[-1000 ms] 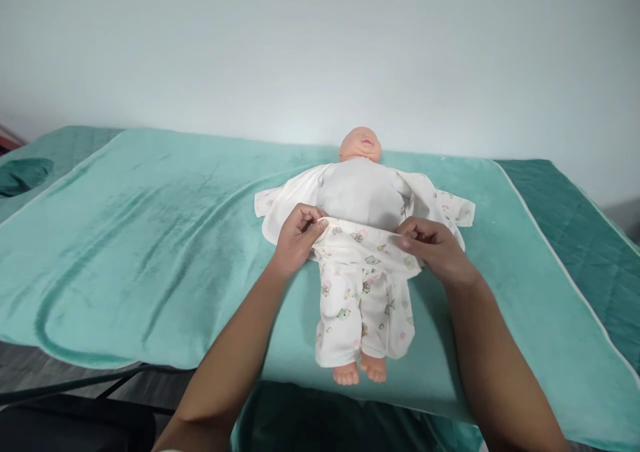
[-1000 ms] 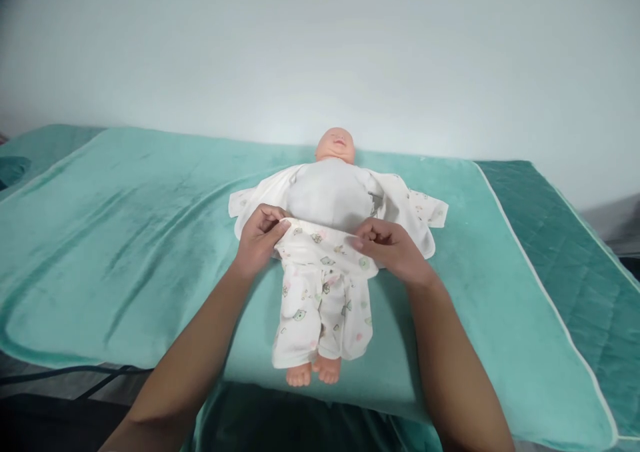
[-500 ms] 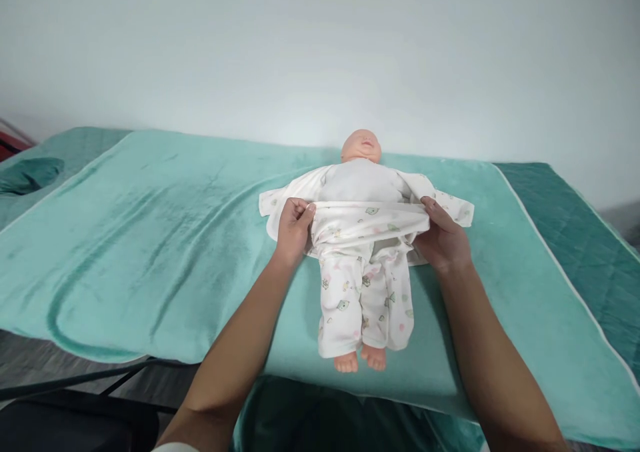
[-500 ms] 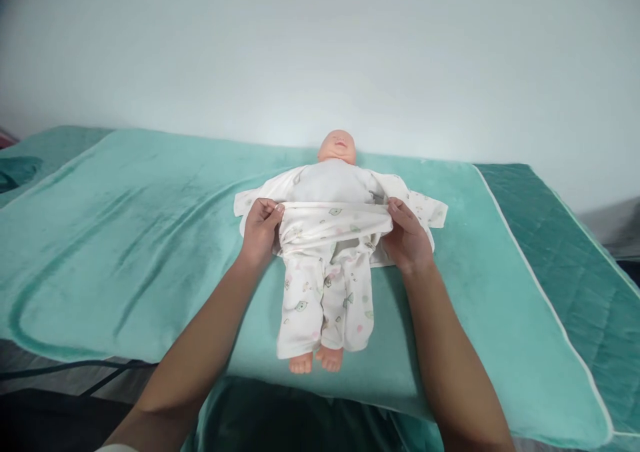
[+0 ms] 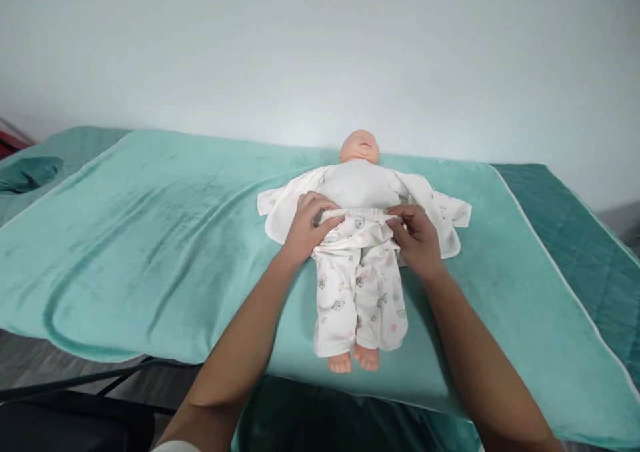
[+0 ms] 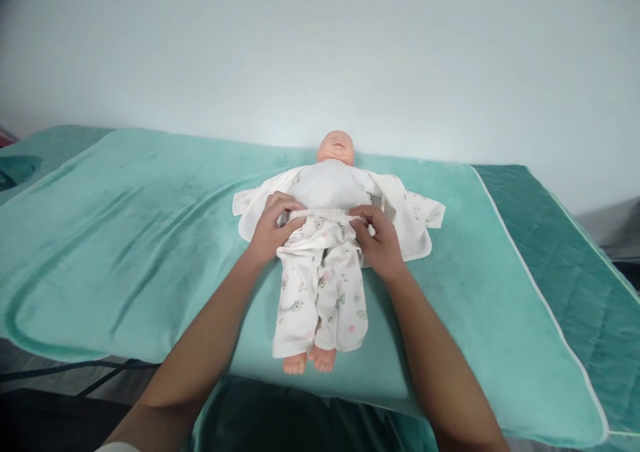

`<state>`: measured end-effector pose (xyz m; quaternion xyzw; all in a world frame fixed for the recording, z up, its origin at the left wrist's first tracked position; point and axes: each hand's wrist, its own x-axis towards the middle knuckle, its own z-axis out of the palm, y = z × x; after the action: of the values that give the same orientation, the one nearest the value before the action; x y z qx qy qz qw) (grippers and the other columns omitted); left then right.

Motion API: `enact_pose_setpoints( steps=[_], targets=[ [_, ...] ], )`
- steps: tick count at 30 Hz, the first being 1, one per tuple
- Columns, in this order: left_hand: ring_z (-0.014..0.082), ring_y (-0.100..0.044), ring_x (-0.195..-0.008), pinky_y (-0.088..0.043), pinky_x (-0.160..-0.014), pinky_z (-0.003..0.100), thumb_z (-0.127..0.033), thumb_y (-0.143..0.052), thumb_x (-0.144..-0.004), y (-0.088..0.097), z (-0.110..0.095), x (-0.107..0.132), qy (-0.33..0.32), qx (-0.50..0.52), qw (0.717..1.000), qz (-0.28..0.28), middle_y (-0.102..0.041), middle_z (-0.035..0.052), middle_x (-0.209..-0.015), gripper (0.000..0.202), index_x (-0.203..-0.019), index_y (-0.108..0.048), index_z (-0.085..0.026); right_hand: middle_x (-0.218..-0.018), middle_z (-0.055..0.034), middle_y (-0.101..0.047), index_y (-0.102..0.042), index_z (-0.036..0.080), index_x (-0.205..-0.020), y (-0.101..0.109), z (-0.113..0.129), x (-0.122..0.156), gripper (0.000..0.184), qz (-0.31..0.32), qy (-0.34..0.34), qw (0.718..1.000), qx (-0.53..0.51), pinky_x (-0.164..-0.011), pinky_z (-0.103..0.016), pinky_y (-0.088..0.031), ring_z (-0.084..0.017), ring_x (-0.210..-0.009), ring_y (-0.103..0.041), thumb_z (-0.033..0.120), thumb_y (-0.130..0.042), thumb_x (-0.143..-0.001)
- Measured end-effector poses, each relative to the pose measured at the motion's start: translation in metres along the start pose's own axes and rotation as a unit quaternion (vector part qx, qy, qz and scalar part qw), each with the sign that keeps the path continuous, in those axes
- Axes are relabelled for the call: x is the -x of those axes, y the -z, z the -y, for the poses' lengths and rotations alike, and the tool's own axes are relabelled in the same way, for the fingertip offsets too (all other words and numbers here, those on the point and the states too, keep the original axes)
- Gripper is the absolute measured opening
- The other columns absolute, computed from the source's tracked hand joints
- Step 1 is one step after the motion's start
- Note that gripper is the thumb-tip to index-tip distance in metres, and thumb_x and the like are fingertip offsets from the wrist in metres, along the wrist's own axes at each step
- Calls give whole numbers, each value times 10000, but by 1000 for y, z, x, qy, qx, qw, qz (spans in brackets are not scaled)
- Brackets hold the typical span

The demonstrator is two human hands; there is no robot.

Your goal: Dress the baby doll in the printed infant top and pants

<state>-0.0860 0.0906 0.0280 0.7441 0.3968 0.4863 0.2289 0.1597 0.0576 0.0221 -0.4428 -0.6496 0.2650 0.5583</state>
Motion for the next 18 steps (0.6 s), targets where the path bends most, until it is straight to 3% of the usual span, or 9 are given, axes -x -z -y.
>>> enact_pose_setpoints(
  steps=[6, 12, 18],
  targets=[
    [171, -541, -888, -445, -823, 334, -265, -588, -958, -1, -2, -5, -61, -31, 998, 6, -590, 27, -908, 99, -885, -549, -210, -1029, -20, -678, -671, 285, -1052, -3, 3, 0, 124, 12, -18, 1000, 9, -769, -346, -465, -199, -893, -609, 316, -621, -943],
    [150, -555, -852, -451, -741, 295, -256, -475, -1006, -7, 15, -7, -66, -74, 991, -92, -590, 40, -960, 65, -953, -468, -219, -881, 4, -665, -688, 273, -1004, -1, 4, -5, 200, 13, -123, 987, -106, -649, -294, -433, -160, -744, -565, 341, -763, -832],
    [155, -522, -852, -432, -766, 301, -321, -447, -1020, -5, 30, -24, -30, -69, 983, -168, -533, 34, -934, 134, -925, -423, -229, -652, 56, -519, -698, 254, -923, 5, 3, -9, 287, -4, -206, 940, -272, -524, -229, -352, -92, -556, -422, 315, -871, -704]
  ],
)
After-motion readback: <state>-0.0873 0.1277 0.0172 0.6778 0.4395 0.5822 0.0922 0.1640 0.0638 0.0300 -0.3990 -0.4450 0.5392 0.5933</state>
